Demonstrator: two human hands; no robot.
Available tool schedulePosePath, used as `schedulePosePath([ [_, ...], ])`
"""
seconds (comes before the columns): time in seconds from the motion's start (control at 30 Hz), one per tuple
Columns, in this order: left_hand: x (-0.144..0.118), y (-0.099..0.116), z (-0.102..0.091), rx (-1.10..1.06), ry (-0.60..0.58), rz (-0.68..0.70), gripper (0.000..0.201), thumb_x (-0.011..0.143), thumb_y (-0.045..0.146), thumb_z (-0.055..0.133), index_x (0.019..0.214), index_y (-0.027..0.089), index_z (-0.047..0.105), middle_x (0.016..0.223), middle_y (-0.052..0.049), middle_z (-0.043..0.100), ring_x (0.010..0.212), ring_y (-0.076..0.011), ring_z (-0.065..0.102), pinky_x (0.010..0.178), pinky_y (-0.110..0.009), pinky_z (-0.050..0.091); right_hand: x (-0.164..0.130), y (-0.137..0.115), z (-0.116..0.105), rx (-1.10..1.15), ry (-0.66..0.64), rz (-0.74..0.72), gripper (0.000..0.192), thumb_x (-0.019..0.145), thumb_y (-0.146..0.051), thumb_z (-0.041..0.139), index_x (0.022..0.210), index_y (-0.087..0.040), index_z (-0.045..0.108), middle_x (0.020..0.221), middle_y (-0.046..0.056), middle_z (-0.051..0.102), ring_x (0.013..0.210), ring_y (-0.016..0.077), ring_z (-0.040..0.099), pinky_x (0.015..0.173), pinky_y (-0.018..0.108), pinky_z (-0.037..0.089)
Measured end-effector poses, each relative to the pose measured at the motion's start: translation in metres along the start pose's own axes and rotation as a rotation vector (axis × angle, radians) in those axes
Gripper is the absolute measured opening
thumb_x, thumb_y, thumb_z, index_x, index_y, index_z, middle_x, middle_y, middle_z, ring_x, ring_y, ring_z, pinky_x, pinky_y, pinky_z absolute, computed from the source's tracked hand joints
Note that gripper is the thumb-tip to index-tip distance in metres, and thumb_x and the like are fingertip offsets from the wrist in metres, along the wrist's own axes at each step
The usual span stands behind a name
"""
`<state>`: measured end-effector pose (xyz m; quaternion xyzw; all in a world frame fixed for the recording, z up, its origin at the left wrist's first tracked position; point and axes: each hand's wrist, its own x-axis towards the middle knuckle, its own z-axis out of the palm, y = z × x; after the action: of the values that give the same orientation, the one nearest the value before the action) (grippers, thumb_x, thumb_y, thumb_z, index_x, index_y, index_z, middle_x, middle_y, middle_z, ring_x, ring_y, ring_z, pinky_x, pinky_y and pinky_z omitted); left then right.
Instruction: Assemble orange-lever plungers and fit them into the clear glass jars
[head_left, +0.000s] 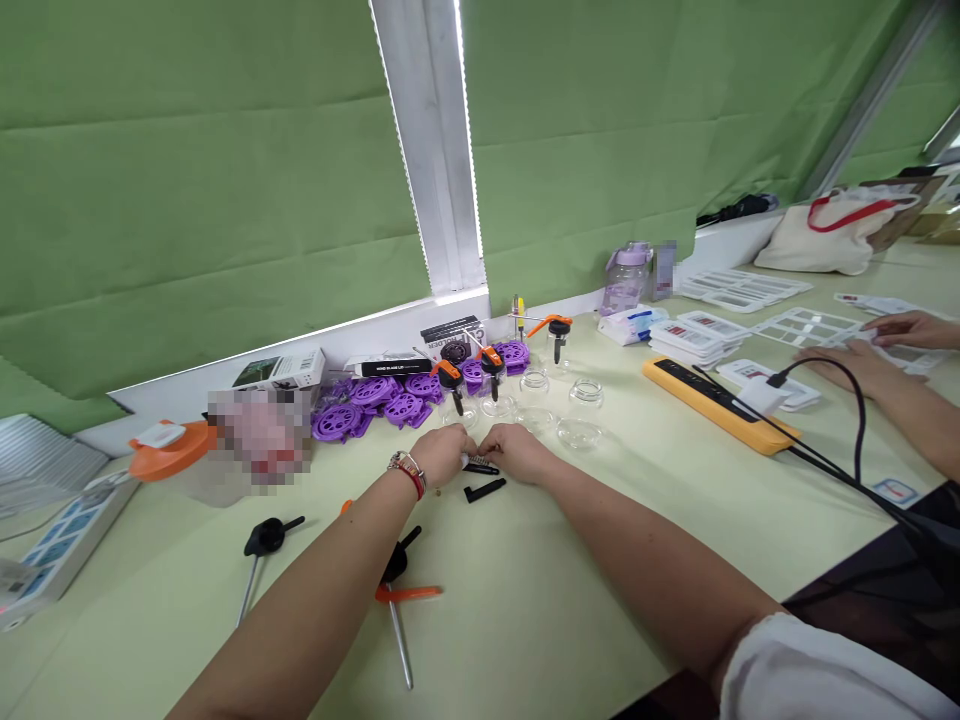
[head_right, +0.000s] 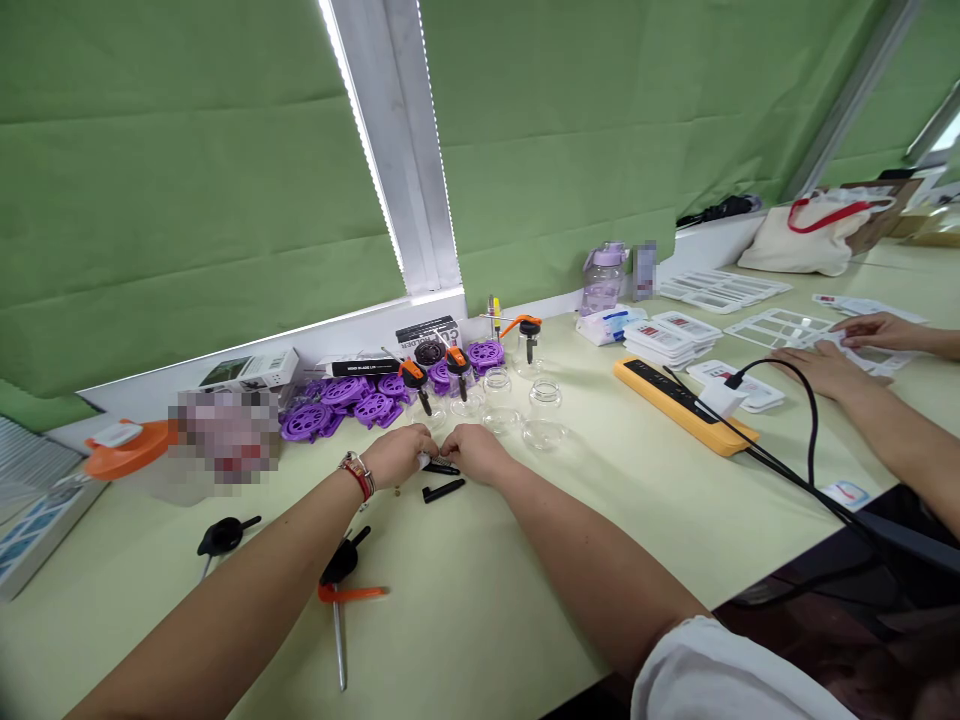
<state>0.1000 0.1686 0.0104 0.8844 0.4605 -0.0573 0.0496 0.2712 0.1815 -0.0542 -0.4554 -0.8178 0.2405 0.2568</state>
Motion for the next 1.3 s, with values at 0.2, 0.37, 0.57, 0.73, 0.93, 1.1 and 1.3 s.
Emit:
schedulePosePath([
  [0.2, 0.0, -0.002, 0.003, 0.02, -0.013, -0.007, 0.038, 0.073, 0.01, 0.047, 0.096, 0.03, 0.07, 0.094, -0.005, 0.064, 0.085, -0.0201, 0.062, 0.069, -0.027, 0.044, -0.001, -0.005, -0.002, -0.083, -0.013, -0.022, 0.022, 0.075, -0.013, 0.057, 0.082, -0.023, 0.075, 0.084, 0.003, 0.068, 0.077, 0.0162, 0.06, 0.066, 0.023, 0.039],
  [0.37, -0.002, -0.004, 0.004, 0.027, -0.017, -0.021, 0.038, 0.072, 0.01, 0.047, 0.096, 0.029, 0.07, 0.092, -0.005, 0.063, 0.084, -0.0197, 0.062, 0.067, -0.026, 0.045, -0.001, -0.008, -0.003, -0.132, -0.03, -0.011, 0.025, 0.075, -0.009, 0.053, 0.08, -0.022, 0.073, 0.082, 0.004, 0.066, 0.074, 0.0158, 0.058, 0.064, 0.023, 0.037],
  [0.57, -0.004, -0.002, 0.0, 0.02, -0.015, -0.034, 0.034, 0.075, 0.013, 0.047, 0.095, 0.027, 0.07, 0.091, -0.006, 0.063, 0.083, -0.0194, 0.061, 0.067, -0.026, 0.045, -0.003, -0.01, -0.003, -0.141, -0.032, 0.002, 0.023, 0.075, -0.007, 0.051, 0.079, -0.02, 0.07, 0.085, 0.005, 0.064, 0.075, 0.0153, 0.057, 0.065, 0.023, 0.036],
  [0.73, -0.006, -0.003, -0.001, 0.003, -0.007, -0.05, 0.031, 0.077, 0.016, 0.047, 0.096, 0.026, 0.069, 0.094, -0.007, 0.063, 0.084, -0.0203, 0.061, 0.07, -0.027, 0.045, -0.002, -0.008, -0.001, -0.144, -0.038, 0.01, 0.022, 0.074, -0.005, 0.052, 0.076, -0.019, 0.068, 0.083, 0.005, 0.063, 0.077, 0.0158, 0.056, 0.064, 0.023, 0.034],
  [0.93, -0.007, -0.006, 0.002, -0.015, -0.015, -0.056, 0.031, 0.076, 0.017, 0.049, 0.099, 0.026, 0.068, 0.097, -0.007, 0.063, 0.086, -0.0212, 0.061, 0.069, -0.028, 0.045, -0.001, -0.008, 0.0, -0.122, -0.031, 0.022, 0.018, 0.075, -0.004, 0.053, 0.075, -0.017, 0.066, 0.082, 0.005, 0.061, 0.074, 0.0142, 0.056, 0.063, 0.023, 0.034],
  [1.1, -0.006, -0.006, 0.006, -0.019, -0.012, -0.061, 0.027, 0.075, 0.016, 0.049, 0.092, 0.025, 0.069, 0.096, -0.007, 0.062, 0.082, -0.0205, 0.062, 0.068, -0.028, 0.044, 0.0, -0.014, 0.005, 0.028, 0.041, -0.041, 0.014, 0.079, -0.009, 0.056, 0.081, -0.018, 0.066, 0.088, 0.003, 0.06, 0.081, 0.0128, 0.056, 0.071, 0.022, 0.039],
  [1.3, -0.005, -0.007, 0.007, -0.035, -0.007, -0.066, 0.024, 0.074, 0.015, 0.05, 0.089, 0.022, 0.068, 0.094, -0.007, 0.062, 0.081, -0.0206, 0.061, 0.067, -0.028, 0.044, 0.002, -0.011, 0.012, 0.076, 0.008, -0.068, 0.015, 0.075, -0.007, 0.059, 0.077, -0.018, 0.069, 0.086, 0.003, 0.061, 0.08, 0.0134, 0.058, 0.073, 0.023, 0.042],
])
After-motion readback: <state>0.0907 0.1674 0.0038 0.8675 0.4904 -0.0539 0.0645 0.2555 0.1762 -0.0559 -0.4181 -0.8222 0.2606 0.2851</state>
